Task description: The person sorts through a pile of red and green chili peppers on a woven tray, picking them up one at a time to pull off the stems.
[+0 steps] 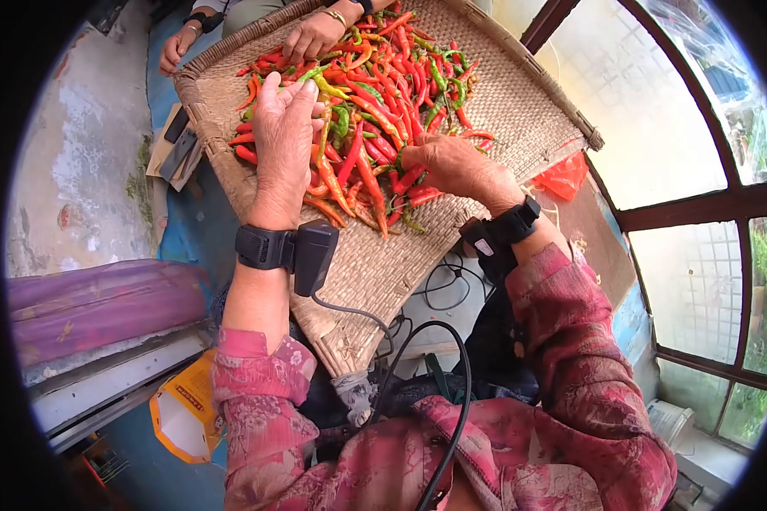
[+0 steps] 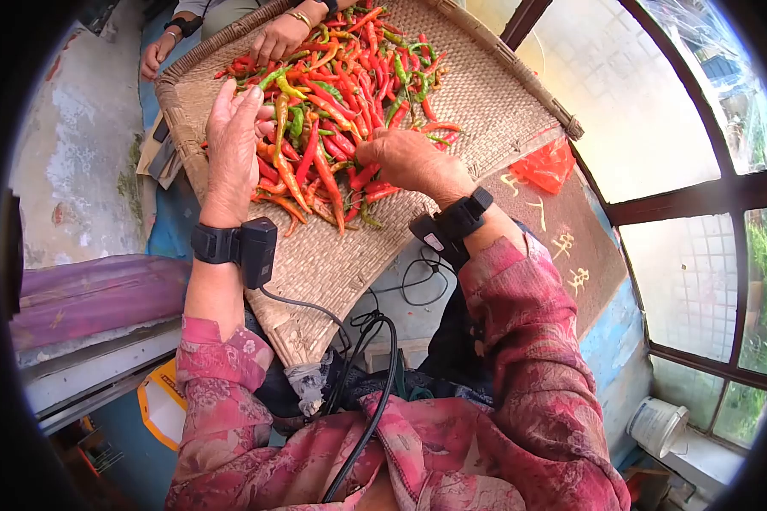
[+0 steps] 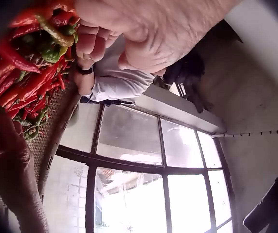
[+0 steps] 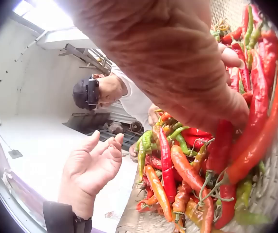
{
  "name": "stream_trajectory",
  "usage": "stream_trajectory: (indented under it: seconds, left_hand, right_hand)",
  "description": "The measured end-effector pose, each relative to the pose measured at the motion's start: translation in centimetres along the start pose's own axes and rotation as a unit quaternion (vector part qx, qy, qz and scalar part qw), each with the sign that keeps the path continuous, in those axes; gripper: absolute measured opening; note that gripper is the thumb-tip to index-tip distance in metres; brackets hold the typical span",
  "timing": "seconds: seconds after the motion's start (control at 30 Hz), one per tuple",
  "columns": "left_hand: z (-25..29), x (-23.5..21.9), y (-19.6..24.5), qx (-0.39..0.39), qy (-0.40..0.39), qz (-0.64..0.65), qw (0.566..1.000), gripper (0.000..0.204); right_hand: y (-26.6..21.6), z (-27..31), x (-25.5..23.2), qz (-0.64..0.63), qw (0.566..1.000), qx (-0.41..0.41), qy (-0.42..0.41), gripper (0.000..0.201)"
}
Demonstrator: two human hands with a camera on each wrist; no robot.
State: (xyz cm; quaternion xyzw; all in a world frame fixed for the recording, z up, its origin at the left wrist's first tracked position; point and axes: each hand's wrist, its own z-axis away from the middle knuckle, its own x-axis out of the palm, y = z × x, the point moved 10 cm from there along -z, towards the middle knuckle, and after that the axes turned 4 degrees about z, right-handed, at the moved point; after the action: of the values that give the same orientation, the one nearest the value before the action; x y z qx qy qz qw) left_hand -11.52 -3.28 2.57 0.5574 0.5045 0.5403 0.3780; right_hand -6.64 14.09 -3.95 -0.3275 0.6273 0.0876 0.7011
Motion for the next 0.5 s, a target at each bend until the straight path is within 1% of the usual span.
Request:
stream_trajectory:
  seconds: [0.03,0.1,0.13,0.17,0.2,0.23,0.27,0.3,0.33,0.37,0.43,0.47,0.5]
  left_hand:
    - [0.2,0.0,-0.1,-0.001,-0.001,-0.001,1.000,0.049]
    - [0.7,1.6,-0.6,-0.021,-0.075,-0.011,0.997,0.045]
    - [1.2,2.2,-0.7,-0.031,-0.096,-0.066,0.993,0.038]
    - [1.5,2.4,-0.6,-0.030,-0.096,-0.065,0.993,0.038]
    - [2.0,3.4,-1.1,-0.046,-0.132,-0.091,0.986,0.034]
    - [2.5,4.3,-1.6,-0.061,-0.168,-0.117,0.977,0.030]
    - [2.9,4.6,-1.7,-0.058,-0.166,-0.108,0.979,0.028]
    - [3.1,4.7,-2.0,-0.060,-0.166,-0.108,0.978,0.028]
    - [3.3,5.3,-2.1,-0.055,-0.184,-0.096,0.977,0.027]
    - [3.4,5.8,-2.1,-0.050,-0.203,-0.084,0.974,0.027]
    - [3.5,6.0,-2.3,-0.056,-0.212,-0.082,0.972,0.028]
    - [3.6,6.0,-2.4,-0.062,-0.218,-0.081,0.971,0.028]
    - [3.7,6.0,-2.6,-0.069,-0.223,-0.080,0.969,0.028]
  right_hand:
    - [0.1,-0.2,0.2,-0.002,1.000,0.001,0.001,0.023]
    - [0.3,-0.9,0.3,0.018,1.000,-0.006,0.003,0.021]
    - [0.5,-1.0,0.0,0.018,1.000,-0.006,0.004,0.021]
    - [0.2,-0.9,-1.4,-0.001,0.998,-0.031,0.053,0.018]
    - [-0.3,-0.8,-3.0,-0.019,0.993,-0.056,0.101,0.016]
    - [-0.4,-0.9,-3.7,-0.019,0.993,-0.057,0.100,0.016]
    - [0.3,-1.0,-4.4,-0.110,0.988,-0.025,0.106,0.015]
    - [1.2,-1.0,-4.6,-0.201,0.973,0.010,0.110,0.015]
    - [1.0,-1.1,-4.7,-0.210,0.971,0.002,0.114,0.019]
    - [0.9,-1.1,-4.7,-0.210,0.971,0.003,0.116,0.019]
    - [0.8,-1.2,-4.7,-0.230,0.964,0.049,0.121,0.022]
    - [0.3,-1.2,-5.0,-0.235,0.962,0.027,0.137,0.022]
    - [0.3,-1.4,-4.9,-0.235,0.962,0.026,0.137,0.022]
